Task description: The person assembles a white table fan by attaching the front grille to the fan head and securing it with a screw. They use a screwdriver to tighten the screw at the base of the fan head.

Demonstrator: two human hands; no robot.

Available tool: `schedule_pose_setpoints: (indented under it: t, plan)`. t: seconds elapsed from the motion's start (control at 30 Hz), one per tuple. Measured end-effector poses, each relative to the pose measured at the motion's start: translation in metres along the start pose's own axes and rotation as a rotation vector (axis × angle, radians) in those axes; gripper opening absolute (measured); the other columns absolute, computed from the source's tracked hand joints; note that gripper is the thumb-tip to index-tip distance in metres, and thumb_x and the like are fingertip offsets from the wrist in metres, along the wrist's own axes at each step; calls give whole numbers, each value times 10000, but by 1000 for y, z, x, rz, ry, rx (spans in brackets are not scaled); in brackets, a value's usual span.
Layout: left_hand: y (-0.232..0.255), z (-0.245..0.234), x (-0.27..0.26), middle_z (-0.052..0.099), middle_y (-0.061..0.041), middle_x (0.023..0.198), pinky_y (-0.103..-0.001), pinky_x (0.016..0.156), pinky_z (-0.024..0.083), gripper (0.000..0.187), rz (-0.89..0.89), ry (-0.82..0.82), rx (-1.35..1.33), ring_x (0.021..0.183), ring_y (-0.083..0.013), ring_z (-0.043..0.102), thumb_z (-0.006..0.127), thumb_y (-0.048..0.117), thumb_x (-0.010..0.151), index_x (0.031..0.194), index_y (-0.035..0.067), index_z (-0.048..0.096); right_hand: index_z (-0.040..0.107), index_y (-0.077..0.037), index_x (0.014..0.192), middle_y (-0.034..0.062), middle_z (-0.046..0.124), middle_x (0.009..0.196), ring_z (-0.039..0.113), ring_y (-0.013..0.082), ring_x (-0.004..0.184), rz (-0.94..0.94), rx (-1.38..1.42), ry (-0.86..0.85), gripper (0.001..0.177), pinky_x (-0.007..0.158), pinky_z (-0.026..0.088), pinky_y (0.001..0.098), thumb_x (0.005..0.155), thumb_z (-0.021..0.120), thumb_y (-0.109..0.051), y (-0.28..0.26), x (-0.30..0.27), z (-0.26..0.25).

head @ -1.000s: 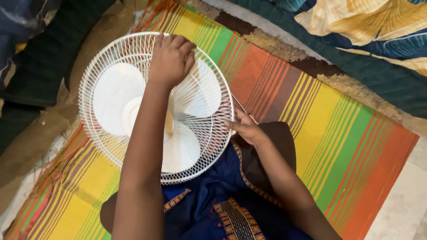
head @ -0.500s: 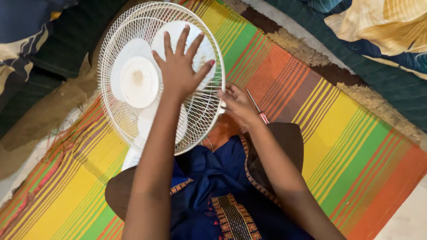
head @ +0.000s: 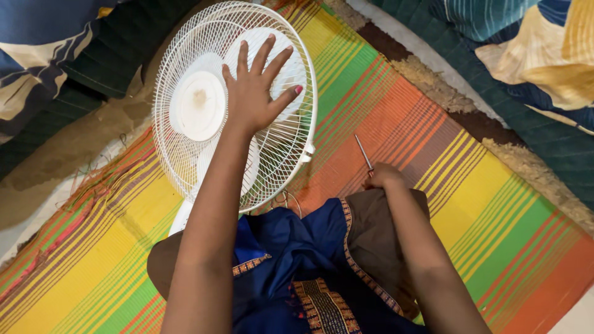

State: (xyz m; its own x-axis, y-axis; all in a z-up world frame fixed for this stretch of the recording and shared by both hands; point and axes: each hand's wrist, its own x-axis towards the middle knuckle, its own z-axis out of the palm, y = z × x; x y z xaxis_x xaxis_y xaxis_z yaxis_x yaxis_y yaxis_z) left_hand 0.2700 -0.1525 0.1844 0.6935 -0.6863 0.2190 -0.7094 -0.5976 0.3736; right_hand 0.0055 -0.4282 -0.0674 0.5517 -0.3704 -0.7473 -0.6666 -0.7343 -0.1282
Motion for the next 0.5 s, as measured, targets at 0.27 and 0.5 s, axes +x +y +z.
schedule_pose_setpoints:
  t: [0.27,0.5]
  plan:
    - [4,1,-7,264,6,1711,-848,1108,119,742,37,12,21,1563,-458,140,604,712,916,1573,400,459,656,-15,1118,221,675,1110,672,393,1025,-257,250,545,241,869,528,505,968,723,-190,-2,5,1]
    - [5,0,-8,265,-7,1712,-860,1086,137,783,51,-2,28,1559,-473,142,632,736,897,1581,398,453,581,0,1201,183,536,1121,593,389,1037,-678,502,932,263,881,507,474,981,692,-92,-20,-80,-47]
